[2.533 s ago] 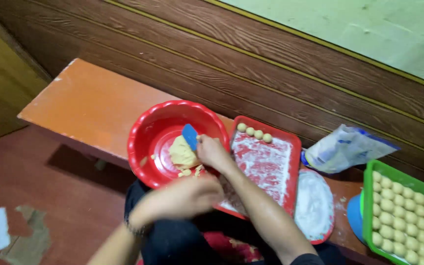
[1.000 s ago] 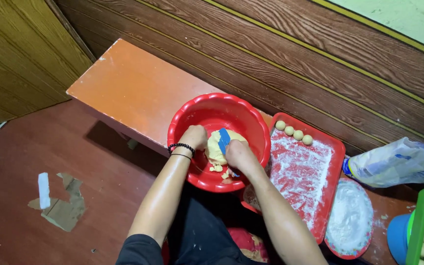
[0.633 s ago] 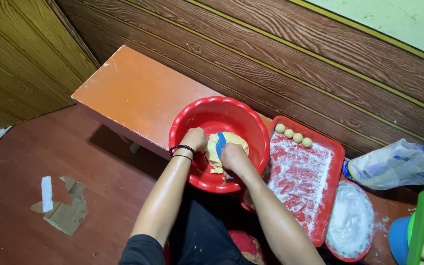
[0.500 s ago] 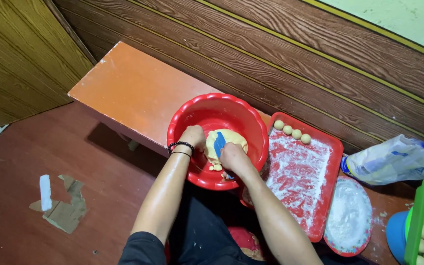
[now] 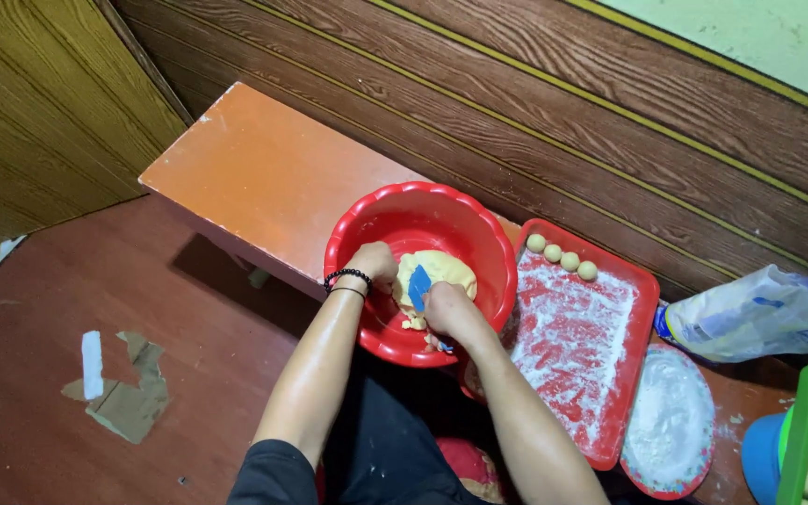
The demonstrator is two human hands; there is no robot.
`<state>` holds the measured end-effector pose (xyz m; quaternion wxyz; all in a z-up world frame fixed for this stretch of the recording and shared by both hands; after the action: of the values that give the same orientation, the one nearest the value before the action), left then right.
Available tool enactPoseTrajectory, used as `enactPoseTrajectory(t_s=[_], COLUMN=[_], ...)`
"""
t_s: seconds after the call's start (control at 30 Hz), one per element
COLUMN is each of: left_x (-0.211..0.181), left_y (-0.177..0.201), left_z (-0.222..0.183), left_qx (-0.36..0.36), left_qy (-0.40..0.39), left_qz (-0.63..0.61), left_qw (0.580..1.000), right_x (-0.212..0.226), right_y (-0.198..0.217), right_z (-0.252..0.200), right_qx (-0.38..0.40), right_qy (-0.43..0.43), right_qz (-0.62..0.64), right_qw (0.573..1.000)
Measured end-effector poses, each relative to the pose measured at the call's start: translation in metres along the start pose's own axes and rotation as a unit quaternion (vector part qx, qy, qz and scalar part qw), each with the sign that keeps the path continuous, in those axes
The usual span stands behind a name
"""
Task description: Pinching off small pieces of dough, rolling them into balls, and arranging them on a tray.
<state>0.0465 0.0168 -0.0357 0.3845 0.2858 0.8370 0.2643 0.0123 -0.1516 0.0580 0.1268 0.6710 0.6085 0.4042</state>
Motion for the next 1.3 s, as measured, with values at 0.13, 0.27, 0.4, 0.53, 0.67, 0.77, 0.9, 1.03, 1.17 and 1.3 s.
enactPoseTrajectory(t_s=[0.13, 0.27, 0.4, 0.53, 0.67, 0.77, 0.9, 1.03, 1.17, 1.3], left_x=[0.009, 0.012, -0.037, -0.033, -0.001, -0.002, 0.005, -0.009, -0.012, 0.015], left_y=[-0.011, -0.015, 0.027, 0.012, -0.012, -0.002, -0.006, -0.003, 0.007, -0.008], left_z=[0.019, 0.016, -0.058, -0.038, 0.011, 0.002, 0.001, -0.020, -0.028, 0.009], left_qx=[0.011, -0.019, 0.030, 0.037, -0.009, -0.018, -0.021, -0.012, -0.002, -0.035], left_qy=[0.007, 0.002, -0.097, -0.173, -0.120, -0.103, -0.080, -0.111, -0.110, -0.098], left_qz=[0.024, 0.022, -0.021, 0.062, 0.053, 0.054, 0.023, 0.006, 0.036, 0.001], left_qw=[1.000, 1.000, 0.995, 0.982, 0.991, 0.993, 0.996, 0.994, 0.993, 0.995], right_x=[-0.027, -0.021, -0.014, -0.011, -0.018, 0.014, -0.005, -0.033, -0.047, -0.053], right_y=[-0.043, -0.043, -0.029, -0.034, -0.033, 0.020, 0.057, 0.050, 0.031, 0.032], right_z=[0.083, 0.068, 0.048, 0.054, 0.052, -0.027, -0.042, -0.017, 0.008, 0.003], right_qx=[-0.023, -0.054, -0.033, -0.036, -0.011, 0.019, -0.062, -0.124, -0.112, -0.132], right_qy=[0.033, 0.036, 0.071, 0.038, 0.030, 0.032, 0.017, 0.016, 0.030, 0.030], right_qz=[-0.001, 0.005, -0.053, -0.040, -0.039, -0.066, -0.109, -0.097, -0.128, -0.119], right_qw=[0.999, 0.998, 0.996, 0.998, 0.999, 0.997, 0.992, 0.987, 0.985, 0.984])
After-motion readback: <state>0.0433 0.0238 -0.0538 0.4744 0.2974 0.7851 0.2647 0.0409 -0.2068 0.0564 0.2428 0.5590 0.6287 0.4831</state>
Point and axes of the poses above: each hand's wrist, its own z-axis towards the middle knuckle, its own y-axis out of the back of the hand, x = y × z, the point moved 5 cm from there along z, towards the middle knuckle, and after that the axes turned 6 degrees about -y, right-handed, at the moved point
